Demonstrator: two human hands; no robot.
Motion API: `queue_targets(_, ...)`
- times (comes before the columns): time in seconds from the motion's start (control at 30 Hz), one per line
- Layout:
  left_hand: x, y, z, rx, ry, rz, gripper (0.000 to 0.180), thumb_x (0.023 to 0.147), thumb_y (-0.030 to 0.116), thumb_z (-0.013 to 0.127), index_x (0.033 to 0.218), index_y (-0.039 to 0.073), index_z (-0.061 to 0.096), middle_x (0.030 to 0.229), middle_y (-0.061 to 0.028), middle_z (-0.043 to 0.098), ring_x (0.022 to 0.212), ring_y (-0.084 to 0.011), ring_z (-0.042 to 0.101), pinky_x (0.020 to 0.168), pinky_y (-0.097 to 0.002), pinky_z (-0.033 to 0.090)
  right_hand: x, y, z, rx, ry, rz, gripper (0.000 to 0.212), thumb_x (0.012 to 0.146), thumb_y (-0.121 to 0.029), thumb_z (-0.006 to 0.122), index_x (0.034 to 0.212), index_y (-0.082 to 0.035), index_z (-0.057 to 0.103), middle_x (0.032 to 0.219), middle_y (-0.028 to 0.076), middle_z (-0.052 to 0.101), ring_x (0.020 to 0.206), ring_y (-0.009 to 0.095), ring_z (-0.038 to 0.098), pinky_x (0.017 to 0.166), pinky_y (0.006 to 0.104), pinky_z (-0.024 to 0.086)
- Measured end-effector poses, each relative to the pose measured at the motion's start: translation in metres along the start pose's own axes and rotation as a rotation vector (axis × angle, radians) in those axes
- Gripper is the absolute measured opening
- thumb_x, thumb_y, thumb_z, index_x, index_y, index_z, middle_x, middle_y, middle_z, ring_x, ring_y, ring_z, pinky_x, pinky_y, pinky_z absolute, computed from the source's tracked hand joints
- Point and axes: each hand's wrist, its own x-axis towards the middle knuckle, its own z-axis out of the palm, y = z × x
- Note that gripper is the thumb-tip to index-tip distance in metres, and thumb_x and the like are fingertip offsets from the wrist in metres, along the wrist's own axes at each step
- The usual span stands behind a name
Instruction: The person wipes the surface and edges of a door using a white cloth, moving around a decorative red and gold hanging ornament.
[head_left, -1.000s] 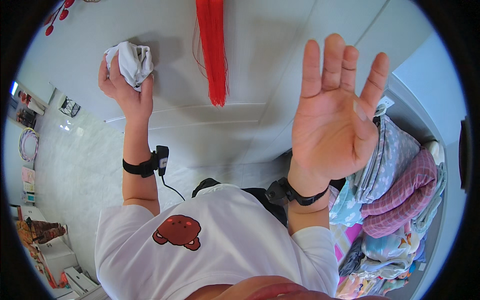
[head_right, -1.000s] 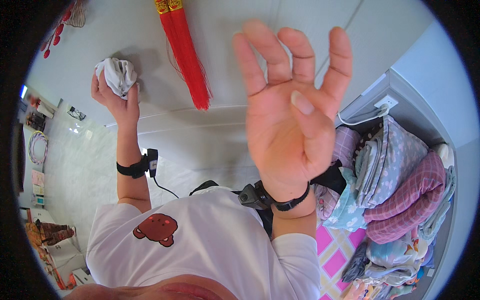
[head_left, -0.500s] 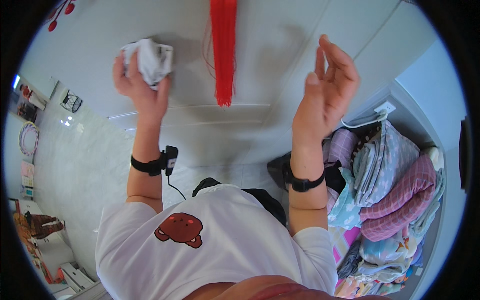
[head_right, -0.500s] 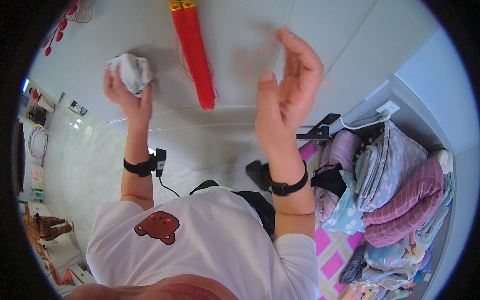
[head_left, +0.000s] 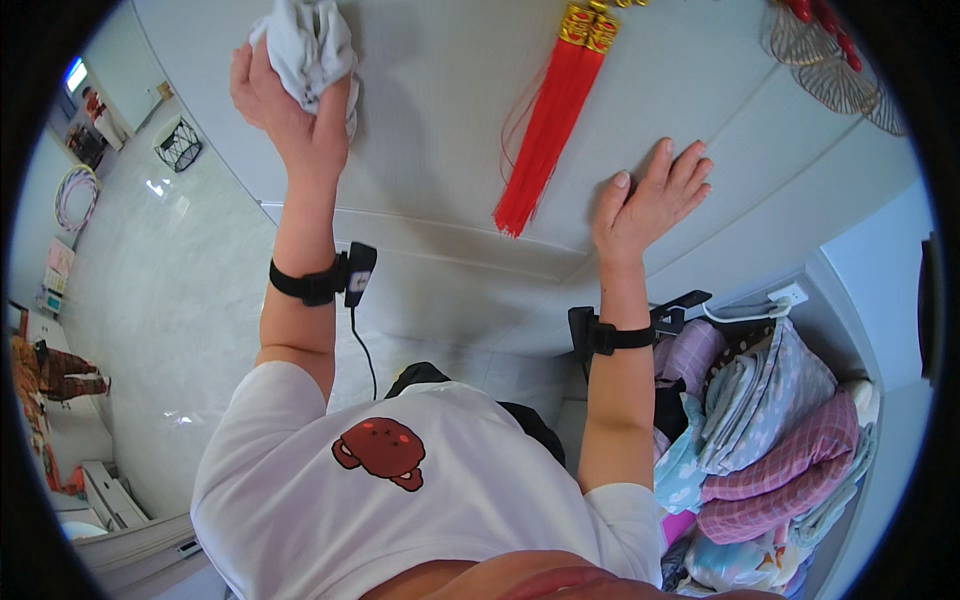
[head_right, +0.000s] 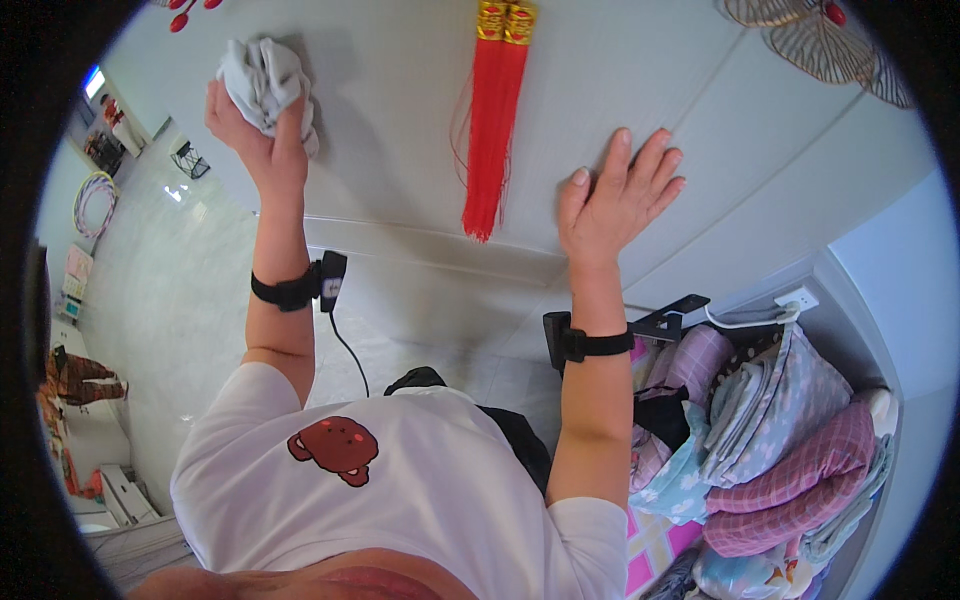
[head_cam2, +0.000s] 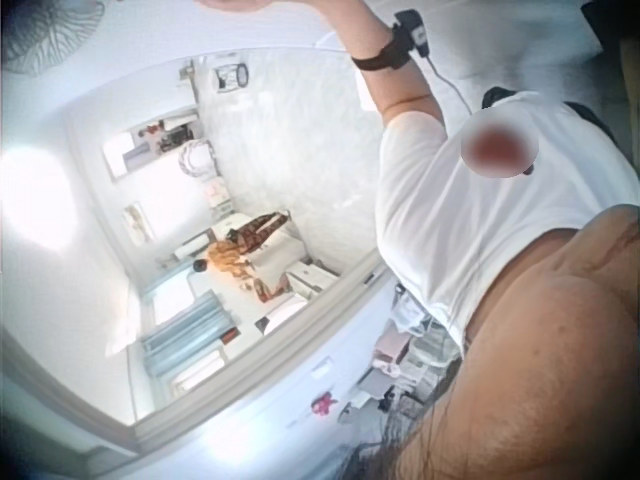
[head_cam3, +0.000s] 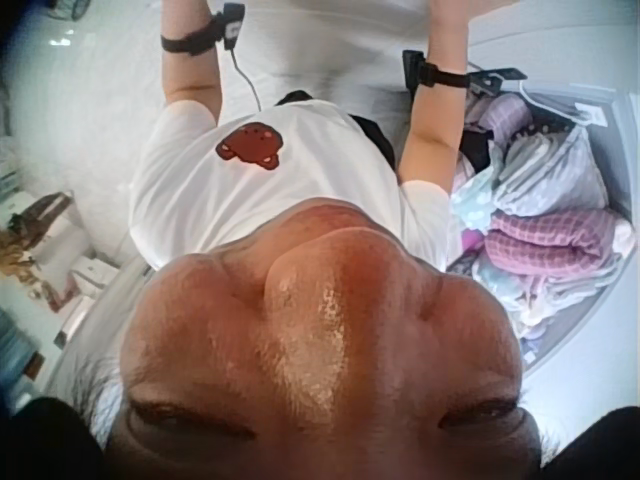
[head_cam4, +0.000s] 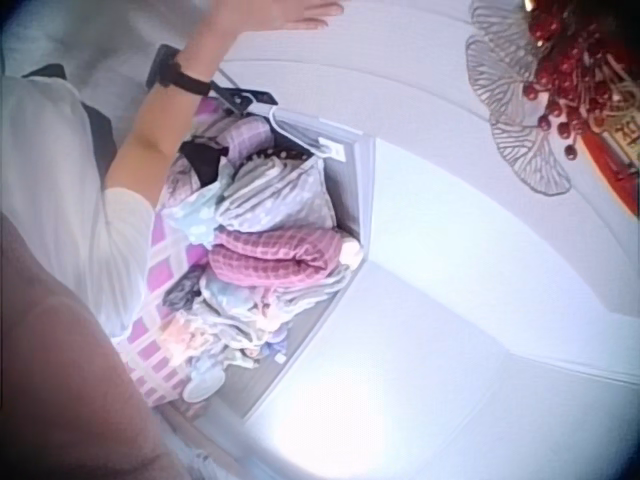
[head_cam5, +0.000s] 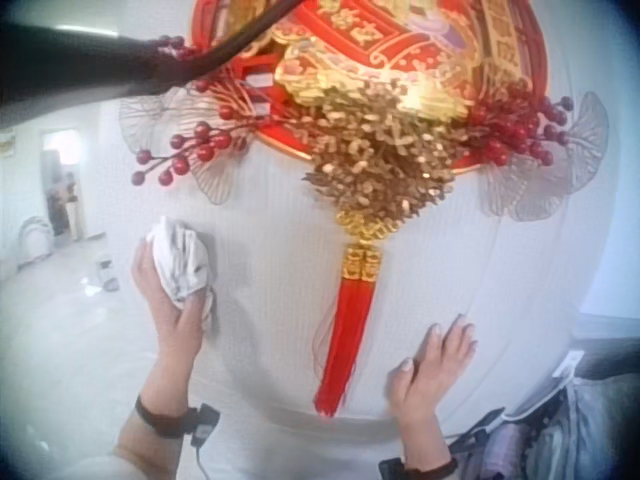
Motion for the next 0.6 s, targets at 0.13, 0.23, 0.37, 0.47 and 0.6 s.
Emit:
queue_targets(0.13, -0.018, 0.010, 0.010, 0.049, 0.050, 0.042, 0.077, 0.066, 0.024, 0.069, 0.135, 0.004, 0.040, 0.135, -0.0223, 0.034, 0.126, -0.0393, 0.027, 0.104, -0.0491, 0.016, 0.001, -0.001, -0.003, -0.028, 0.006, 0.014, 0.059, 0.084, -0.027, 0.048, 0.140, -0.009, 0.039, 0.149, 0.024, 0.025, 0.140, 0.042, 0.014, 0.109, 0.0598, 0.005)
queue_targets(0.23, -0.067, 0.031, 0.005, 0.056, -0.189, 0.101, 0.074, 0.061, 0.031, 0.072, 0.130, 0.014, 0.051, 0.133, -0.0148, 0.044, 0.128, -0.0346, 0.033, 0.105, -0.0544, 0.010, 0.002, -0.003, -0.003, -0.030, 0.008, 0.020, 0.057, 0.086, -0.026, 0.047, 0.139, -0.009, 0.039, 0.149, 0.024, 0.025, 0.140, 0.042, 0.014, 0.109, 0.0591, 0.005)
queue_targets(0.37, -0.097, 0.025, -0.005, 0.101, -0.450, 0.399, 0.070, 0.069, 0.031, 0.071, 0.130, 0.006, 0.048, 0.139, -0.0231, 0.034, 0.132, -0.0389, 0.026, 0.106, -0.0584, 0.011, 0.002, -0.001, -0.003, -0.037, 0.019, -0.012, 0.055, 0.087, -0.026, 0.045, 0.139, -0.009, 0.039, 0.149, 0.024, 0.025, 0.140, 0.041, 0.015, 0.109, 0.0584, 0.005)
queue_targets(0.47, -0.057, -0.010, -0.016, 0.063, -0.224, 0.201, 0.070, 0.065, 0.028, 0.070, 0.129, 0.010, 0.050, 0.137, -0.0186, 0.038, 0.129, -0.0371, 0.029, 0.105, -0.0545, 0.015, 0.002, -0.001, -0.003, -0.064, 0.019, -0.024, 0.056, 0.088, -0.027, 0.044, 0.140, -0.009, 0.038, 0.149, 0.024, 0.024, 0.140, 0.041, 0.014, 0.109, 0.0582, 0.005)
queue_targets(0.6, -0.004, -0.034, -0.018, -0.020, 0.082, -0.097, 0.075, 0.070, 0.024, 0.067, 0.134, -0.001, 0.037, 0.135, -0.0240, 0.035, 0.127, -0.0409, 0.026, 0.107, -0.0502, 0.019, -0.001, 0.002, -0.002, -0.059, 0.028, -0.019, 0.056, 0.088, -0.028, 0.043, 0.141, -0.011, 0.036, 0.150, 0.024, 0.023, 0.140, 0.042, 0.014, 0.109, 0.0588, 0.006)
